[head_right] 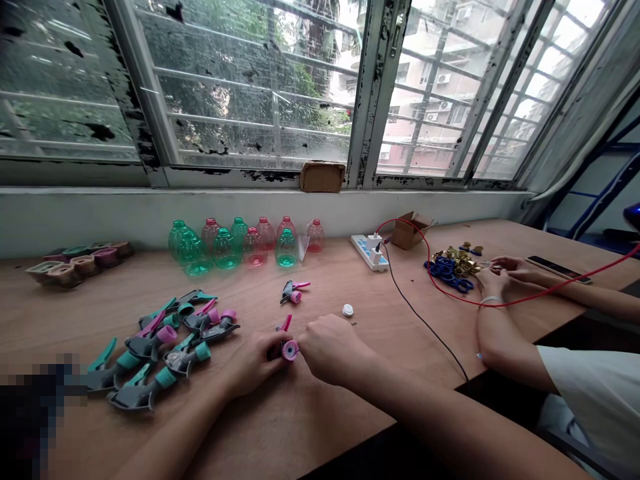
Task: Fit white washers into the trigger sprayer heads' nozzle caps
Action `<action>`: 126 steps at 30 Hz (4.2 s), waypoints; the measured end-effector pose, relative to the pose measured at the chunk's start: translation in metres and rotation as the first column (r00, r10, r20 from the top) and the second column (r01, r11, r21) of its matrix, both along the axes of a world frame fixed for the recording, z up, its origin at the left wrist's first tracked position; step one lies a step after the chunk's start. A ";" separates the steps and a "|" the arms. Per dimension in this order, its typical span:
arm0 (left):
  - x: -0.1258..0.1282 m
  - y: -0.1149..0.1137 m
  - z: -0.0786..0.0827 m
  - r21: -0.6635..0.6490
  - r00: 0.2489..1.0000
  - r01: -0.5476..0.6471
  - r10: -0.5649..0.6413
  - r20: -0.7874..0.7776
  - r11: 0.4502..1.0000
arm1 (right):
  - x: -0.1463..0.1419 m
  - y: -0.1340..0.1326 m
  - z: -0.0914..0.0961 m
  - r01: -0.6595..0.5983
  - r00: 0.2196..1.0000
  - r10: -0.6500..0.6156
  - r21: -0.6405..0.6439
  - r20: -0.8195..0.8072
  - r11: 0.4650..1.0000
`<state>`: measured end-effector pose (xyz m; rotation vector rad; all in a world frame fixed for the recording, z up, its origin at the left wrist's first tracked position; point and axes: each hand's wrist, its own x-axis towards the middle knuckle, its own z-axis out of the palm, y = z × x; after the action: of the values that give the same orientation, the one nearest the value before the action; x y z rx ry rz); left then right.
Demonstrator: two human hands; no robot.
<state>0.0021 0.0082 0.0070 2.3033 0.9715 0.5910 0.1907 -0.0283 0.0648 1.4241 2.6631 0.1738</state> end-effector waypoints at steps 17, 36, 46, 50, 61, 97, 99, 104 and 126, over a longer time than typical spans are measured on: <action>-0.004 0.004 -0.006 0.027 0.998 0.052 -0.052 0.018 0.998 | 0.013 0.006 -0.031 0.001 0.877 -0.098 -0.201 -0.470 0.979; -0.002 0.002 -0.003 0.045 0.988 0.039 -0.032 -0.152 0.998 | 0.003 -0.010 -0.006 0.035 0.999 -0.035 0.033 0.000 0.999; -0.003 0.004 -0.006 0.023 0.995 0.056 -0.054 -0.090 0.998 | -0.002 -0.015 -0.011 0.097 0.994 -0.097 0.007 -0.045 0.995; -0.005 0.005 -0.006 0.020 0.994 0.082 -0.080 -0.071 0.996 | 0.007 -0.007 -0.026 0.120 0.954 -0.128 -0.047 -0.272 0.992; -0.003 0.006 -0.002 -0.027 0.999 0.037 -0.037 0.000 0.999 | 0.012 -0.015 -0.066 0.146 0.783 -0.075 0.065 -0.617 0.987; -0.006 0.003 -0.004 0.036 0.993 0.080 -0.077 -0.090 0.996 | 0.019 0.001 -0.029 0.028 0.978 -0.019 0.042 -0.208 0.999; -0.006 0.003 -0.003 0.036 0.993 0.081 -0.077 -0.089 0.996 | 0.022 0.002 -0.034 0.022 0.971 -0.011 0.043 -0.239 0.999; -0.006 0.003 0.000 0.010 0.990 0.103 -0.102 -0.095 0.995 | 0.027 0.007 -0.037 -0.015 0.961 0.025 0.038 -0.275 0.999; -0.004 0.004 -0.001 -0.041 0.989 0.144 -0.145 -0.025 0.989 | 0.042 0.017 -0.051 -0.201 0.757 0.081 -0.113 -0.649 0.973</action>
<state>-0.0019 0.0119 0.0061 2.3287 0.8133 0.4766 0.2328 -0.0117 0.0138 1.4067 3.2050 -0.6533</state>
